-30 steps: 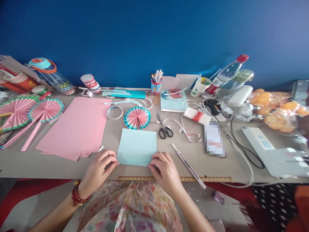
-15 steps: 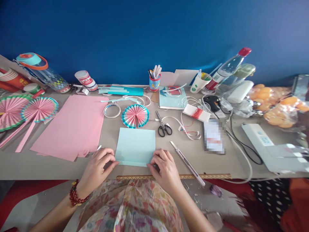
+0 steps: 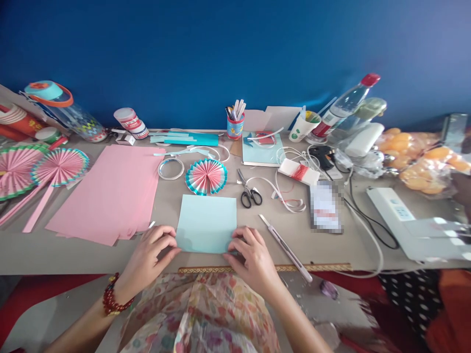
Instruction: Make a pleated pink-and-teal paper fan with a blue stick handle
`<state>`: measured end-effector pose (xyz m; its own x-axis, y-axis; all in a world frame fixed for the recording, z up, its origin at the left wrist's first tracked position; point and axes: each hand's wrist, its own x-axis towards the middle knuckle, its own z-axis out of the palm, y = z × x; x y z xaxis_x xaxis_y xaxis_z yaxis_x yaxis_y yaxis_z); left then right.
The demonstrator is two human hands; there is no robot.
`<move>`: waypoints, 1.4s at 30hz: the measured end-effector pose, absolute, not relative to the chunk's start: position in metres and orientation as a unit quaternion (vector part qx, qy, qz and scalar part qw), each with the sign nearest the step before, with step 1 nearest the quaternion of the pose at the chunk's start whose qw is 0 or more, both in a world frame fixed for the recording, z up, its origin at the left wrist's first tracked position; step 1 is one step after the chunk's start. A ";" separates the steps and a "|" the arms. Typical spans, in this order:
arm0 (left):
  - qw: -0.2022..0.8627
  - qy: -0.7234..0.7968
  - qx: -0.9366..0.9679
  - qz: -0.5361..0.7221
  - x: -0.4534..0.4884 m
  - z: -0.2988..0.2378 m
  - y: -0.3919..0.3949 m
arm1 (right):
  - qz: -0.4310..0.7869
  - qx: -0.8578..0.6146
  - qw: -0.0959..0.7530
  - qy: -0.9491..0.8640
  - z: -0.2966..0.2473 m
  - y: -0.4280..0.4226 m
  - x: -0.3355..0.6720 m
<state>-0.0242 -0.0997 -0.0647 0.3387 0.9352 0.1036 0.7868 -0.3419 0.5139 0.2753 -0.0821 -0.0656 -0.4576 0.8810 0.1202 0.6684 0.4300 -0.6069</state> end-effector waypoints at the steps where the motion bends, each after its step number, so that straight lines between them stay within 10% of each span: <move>1: 0.192 0.540 0.796 0.194 -0.024 -0.064 -0.100 | 0.250 -0.469 0.215 -0.819 -0.066 -0.082 0.276; 42: 0.177 0.559 0.785 0.199 -0.026 -0.070 -0.099 | 0.265 -0.480 0.176 -0.817 -0.067 -0.081 0.278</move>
<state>-0.0256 -0.0987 -0.0701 0.2948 0.9486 0.1146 0.8079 -0.3116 0.5002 0.2776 -0.0809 -0.0670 -0.4764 0.8786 0.0331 0.6922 0.3980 -0.6020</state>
